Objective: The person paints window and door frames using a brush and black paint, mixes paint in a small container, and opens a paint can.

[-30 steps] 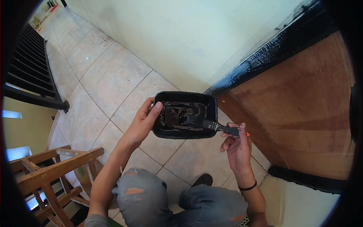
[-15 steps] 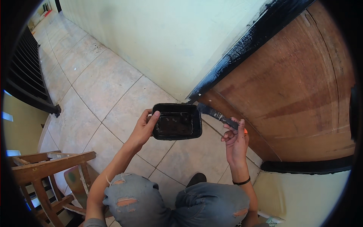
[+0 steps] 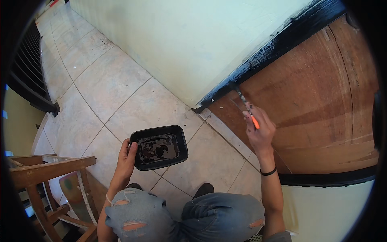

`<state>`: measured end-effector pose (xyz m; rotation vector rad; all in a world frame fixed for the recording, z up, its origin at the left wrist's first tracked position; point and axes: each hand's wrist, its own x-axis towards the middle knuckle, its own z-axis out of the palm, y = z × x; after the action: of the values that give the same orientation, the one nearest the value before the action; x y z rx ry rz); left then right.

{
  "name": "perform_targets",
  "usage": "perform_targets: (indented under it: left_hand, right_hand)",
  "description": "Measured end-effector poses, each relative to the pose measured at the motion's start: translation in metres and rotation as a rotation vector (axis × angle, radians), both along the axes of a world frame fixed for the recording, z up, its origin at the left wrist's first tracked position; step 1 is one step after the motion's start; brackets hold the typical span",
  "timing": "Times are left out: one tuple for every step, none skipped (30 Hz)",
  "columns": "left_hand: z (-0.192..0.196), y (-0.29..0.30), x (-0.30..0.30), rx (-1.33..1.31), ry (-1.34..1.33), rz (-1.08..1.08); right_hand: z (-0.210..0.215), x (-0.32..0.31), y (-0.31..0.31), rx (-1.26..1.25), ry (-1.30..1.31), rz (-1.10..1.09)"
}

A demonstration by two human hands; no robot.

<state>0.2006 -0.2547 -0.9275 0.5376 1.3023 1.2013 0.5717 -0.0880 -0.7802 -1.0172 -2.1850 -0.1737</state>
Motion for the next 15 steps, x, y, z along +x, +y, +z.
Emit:
perform_targets:
  left_hand:
    - [0.000,-0.003,0.000,0.005,-0.028,0.033]
    - [-0.003,-0.004,0.001,0.006,-0.034,0.032]
    - [-0.007,-0.004,0.001,0.015,-0.042,0.037]
    - [-0.009,-0.005,0.002,0.024,-0.049,0.042]
    - [-0.008,-0.006,0.002,0.027,-0.049,0.039]
    - [-0.008,-0.006,0.004,0.027,-0.076,0.038]
    - [-0.008,-0.006,0.005,0.026,-0.099,0.041]
    - [-0.009,-0.005,0.007,0.035,-0.105,0.031]
    - [-0.008,-0.006,0.007,0.031,-0.109,0.041]
    - [-0.006,-0.006,0.006,0.028,-0.114,0.050]
    - [-0.005,-0.005,0.006,0.032,-0.112,0.052]
    - [-0.003,-0.006,0.007,0.031,-0.118,0.058]
    - [-0.002,-0.008,0.007,0.031,-0.126,0.064]
    - [-0.001,-0.008,0.006,0.031,-0.127,0.065]
    - [0.000,-0.007,0.006,0.026,-0.145,0.054]
  right_hand:
    - [0.014,0.001,-0.001,0.002,-0.007,0.000]
    - [0.027,0.002,-0.002,0.131,-0.073,0.009]
    - [0.033,0.003,-0.003,0.262,-0.138,0.015]
    - [0.032,0.002,-0.005,0.265,-0.140,0.011]
    - [0.026,-0.002,-0.008,0.286,-0.229,0.018]
    - [0.018,-0.006,-0.012,0.309,-0.321,0.020]
    - [0.001,-0.011,-0.015,0.274,-0.364,0.026]
    - [-0.020,-0.013,-0.017,0.241,-0.414,0.027]
    - [-0.044,-0.012,-0.019,0.245,-0.412,0.024]
    - [-0.068,-0.010,-0.020,0.155,-0.414,0.020]
    - [-0.084,-0.011,-0.018,0.063,-0.415,0.022]
    - [-0.086,-0.013,-0.017,0.062,-0.414,0.024]
    - [-0.087,-0.015,-0.015,0.029,-0.337,0.044]
    - [-0.087,-0.016,-0.014,-0.004,-0.261,0.062]
    - [-0.085,-0.013,-0.010,-0.003,-0.264,0.062]
